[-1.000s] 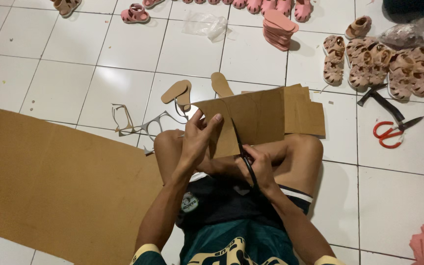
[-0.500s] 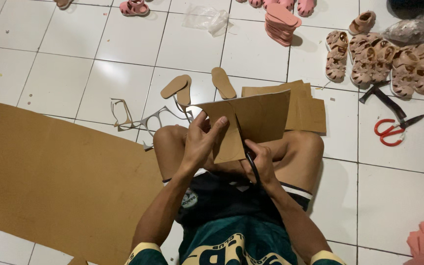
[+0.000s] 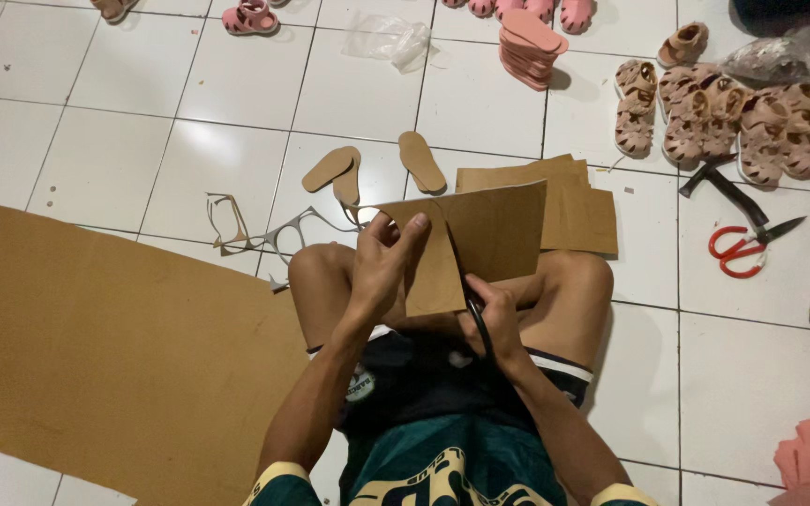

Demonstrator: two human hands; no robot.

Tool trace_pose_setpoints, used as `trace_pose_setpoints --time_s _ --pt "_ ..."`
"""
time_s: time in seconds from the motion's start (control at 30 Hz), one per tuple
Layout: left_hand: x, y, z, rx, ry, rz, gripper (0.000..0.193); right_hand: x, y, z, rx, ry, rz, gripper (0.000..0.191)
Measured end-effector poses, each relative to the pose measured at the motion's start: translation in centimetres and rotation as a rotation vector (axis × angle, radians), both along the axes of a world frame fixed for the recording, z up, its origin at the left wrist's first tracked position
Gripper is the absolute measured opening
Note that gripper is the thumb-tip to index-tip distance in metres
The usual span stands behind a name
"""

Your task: The person sits on the workshop floor and cuts insole pattern pieces from cardboard sheets using scissors, trimming around sandal soles and stacking the cut pieces. They occasionally hold a sole against the cardboard to guide the cut and set finished pieces aside.

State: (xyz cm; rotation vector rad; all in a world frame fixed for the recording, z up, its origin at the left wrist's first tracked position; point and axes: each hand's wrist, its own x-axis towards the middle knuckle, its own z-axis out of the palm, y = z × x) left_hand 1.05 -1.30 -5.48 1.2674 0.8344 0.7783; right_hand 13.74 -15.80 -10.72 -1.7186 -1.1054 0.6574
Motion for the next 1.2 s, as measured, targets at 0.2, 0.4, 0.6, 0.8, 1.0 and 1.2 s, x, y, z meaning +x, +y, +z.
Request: trace_pose_setpoints --time_s 0.2,0.4,0.6,0.8,1.0,1.2 --pt "-0.3 -1.1 -0.2 0.164 0.196 0.014 0.044 0.3 0.4 1.1 0.144 0.051 0.049 0.036" --pt "-0.2 -1.2 0.0 0.102 0.038 -0.022 0.036 0.1 0.3 2.0 0.202 -0.007 0.111 0.042" --pt "-0.1 -1.1 0.3 0.043 0.034 -0.031 0.036 -0.5 0.1 1.2 0.081 0.117 0.02 0.03" --pt "0.0 -1.7 0.6 0.012 -0.003 -0.056 0.037 -0.2 0.1 1.5 0.145 0.074 0.039 0.029" --pt "-0.5 -2.5 1.0 0.046 0.07 -0.104 0.038 0.1 0.3 1.6 0.189 0.107 0.045 0.029" --pt "-0.8 -2.1 1.6 0.086 0.1 -0.135 0.038 0.0 0.1 1.3 0.192 0.078 0.018 0.026"
